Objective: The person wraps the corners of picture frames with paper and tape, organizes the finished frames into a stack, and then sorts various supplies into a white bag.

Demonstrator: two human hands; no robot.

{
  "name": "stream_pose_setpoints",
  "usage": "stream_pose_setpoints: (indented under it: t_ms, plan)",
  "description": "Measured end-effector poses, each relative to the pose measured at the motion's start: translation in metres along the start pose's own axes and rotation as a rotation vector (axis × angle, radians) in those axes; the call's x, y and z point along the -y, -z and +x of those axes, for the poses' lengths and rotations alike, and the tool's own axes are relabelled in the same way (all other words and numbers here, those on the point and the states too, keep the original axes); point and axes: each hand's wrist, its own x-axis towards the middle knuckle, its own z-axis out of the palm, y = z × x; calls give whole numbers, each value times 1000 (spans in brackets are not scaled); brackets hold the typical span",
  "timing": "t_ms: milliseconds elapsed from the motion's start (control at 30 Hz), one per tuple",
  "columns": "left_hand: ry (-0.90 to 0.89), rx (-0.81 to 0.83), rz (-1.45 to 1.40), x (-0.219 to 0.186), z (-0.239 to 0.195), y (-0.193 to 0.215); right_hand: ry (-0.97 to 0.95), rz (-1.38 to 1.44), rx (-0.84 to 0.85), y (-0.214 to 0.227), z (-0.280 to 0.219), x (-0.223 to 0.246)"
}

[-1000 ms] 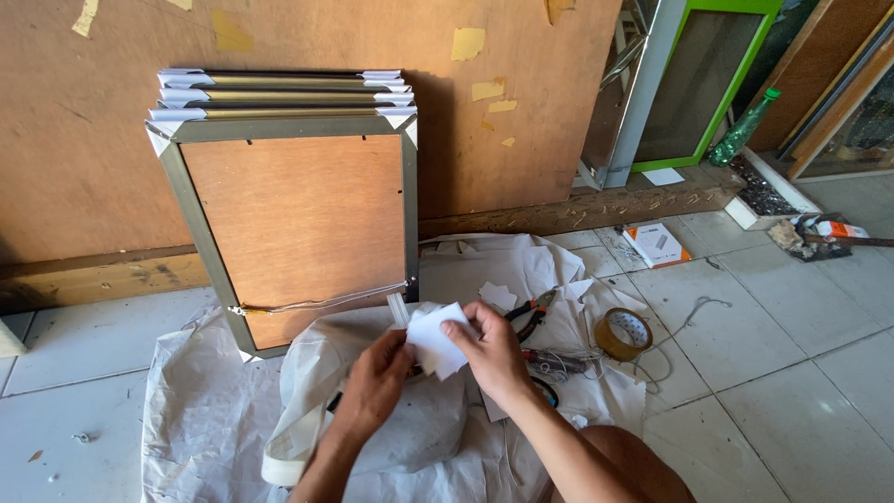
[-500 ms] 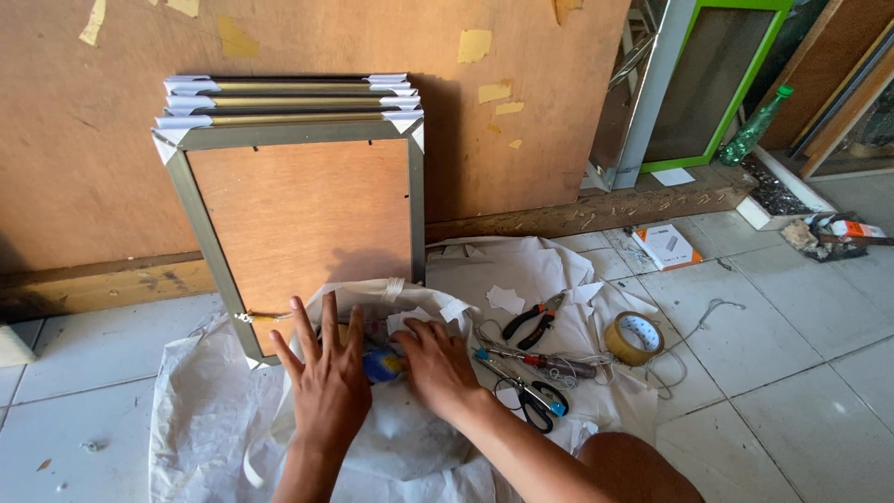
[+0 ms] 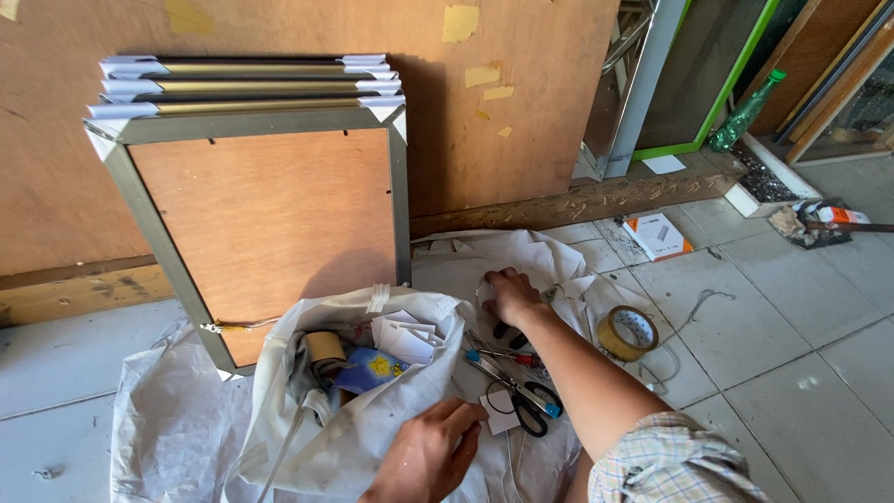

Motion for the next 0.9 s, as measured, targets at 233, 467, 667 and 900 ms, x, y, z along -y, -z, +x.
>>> stream_pose_setpoints:
  t_ms: [233,467,667,900]
  plan:
    - [189,174,-81,-6,4,-24,-44,-220,43,0,-7,-8]
    - [602,-134,-293,-8,-1,-25,59,40,261,-47,-152,1]
    - [454,-266,-131,-17,-28,-15,-223,286,160,-19,-231,51]
    - [400,-494,255,-30,-61,30,97,84,-169,-69,-173,-6]
